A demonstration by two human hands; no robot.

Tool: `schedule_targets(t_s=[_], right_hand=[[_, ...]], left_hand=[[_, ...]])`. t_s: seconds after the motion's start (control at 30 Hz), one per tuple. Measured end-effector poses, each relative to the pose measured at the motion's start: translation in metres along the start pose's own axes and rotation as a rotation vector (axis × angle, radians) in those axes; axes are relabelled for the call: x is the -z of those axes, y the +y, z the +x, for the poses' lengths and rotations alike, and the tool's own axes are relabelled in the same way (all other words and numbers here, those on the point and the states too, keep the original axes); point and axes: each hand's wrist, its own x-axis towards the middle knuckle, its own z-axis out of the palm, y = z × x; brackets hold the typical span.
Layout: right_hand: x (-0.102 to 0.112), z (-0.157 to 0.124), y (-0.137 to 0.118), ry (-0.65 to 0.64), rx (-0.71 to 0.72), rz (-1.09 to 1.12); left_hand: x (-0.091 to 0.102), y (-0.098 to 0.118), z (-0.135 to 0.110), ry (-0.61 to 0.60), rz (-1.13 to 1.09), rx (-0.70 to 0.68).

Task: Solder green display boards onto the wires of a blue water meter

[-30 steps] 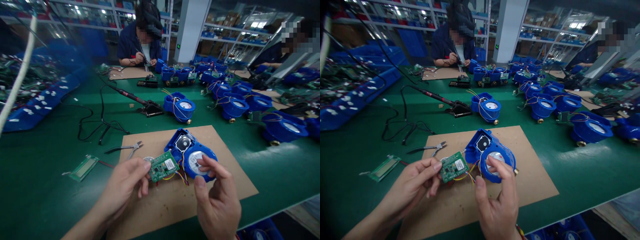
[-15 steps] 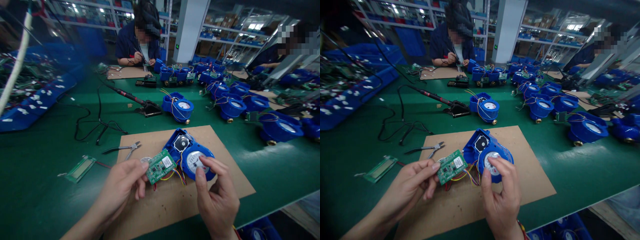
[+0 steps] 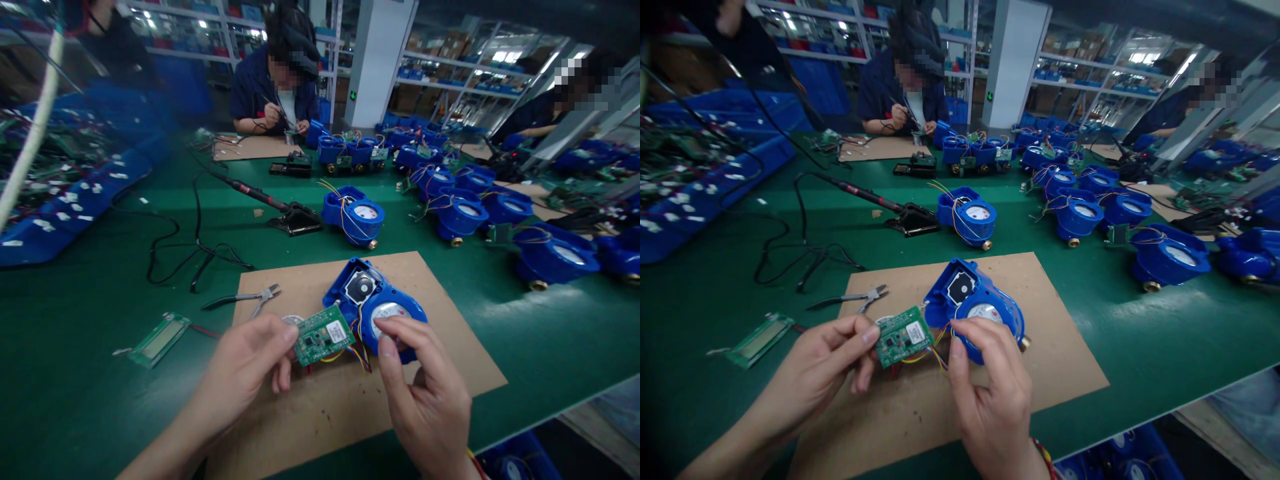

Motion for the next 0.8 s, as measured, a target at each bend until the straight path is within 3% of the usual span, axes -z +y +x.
schedule_targets(t_s=[0.13,0.23,0.4,0.5,0.57,0.6,0.7,0.8], right_hand=[[0.016,0.028,-0.006,-0.300,-0.166,0.094],[0.030,0.047,-0.007,-0.494,-0.208,0.128],[0.043,0.053,-0.001,-0.520,-0.152,0.058],[0.044,0.047,0.005,-0.563,-0.226,0.120],[0.045,0.044,0.007,-0.546,-0.348,0.205],[0.046,0.043,0.008,-0.529,-0.424,0.263],[0.050,0.041,0.010,-0.487,-0.640,0.469],[0.054,0.034,0.012,-0.473,-0.792,0.615]], left_hand=[[0.003,0.025,0.007,-0.089,0.347,-0.162],[-0.003,0.052,0.016,-0.099,0.597,-0.325],[-0.027,0.085,0.027,-0.185,0.762,-0.458],[-0.034,0.093,0.044,-0.218,0.588,-0.453],[-0.027,0.091,0.069,-0.056,0.301,-0.379],[-0.020,0.088,0.085,0.094,0.174,-0.356],[0.014,0.075,0.144,0.475,-0.028,-0.259],[0.047,0.064,0.194,0.703,-0.116,-0.138]])
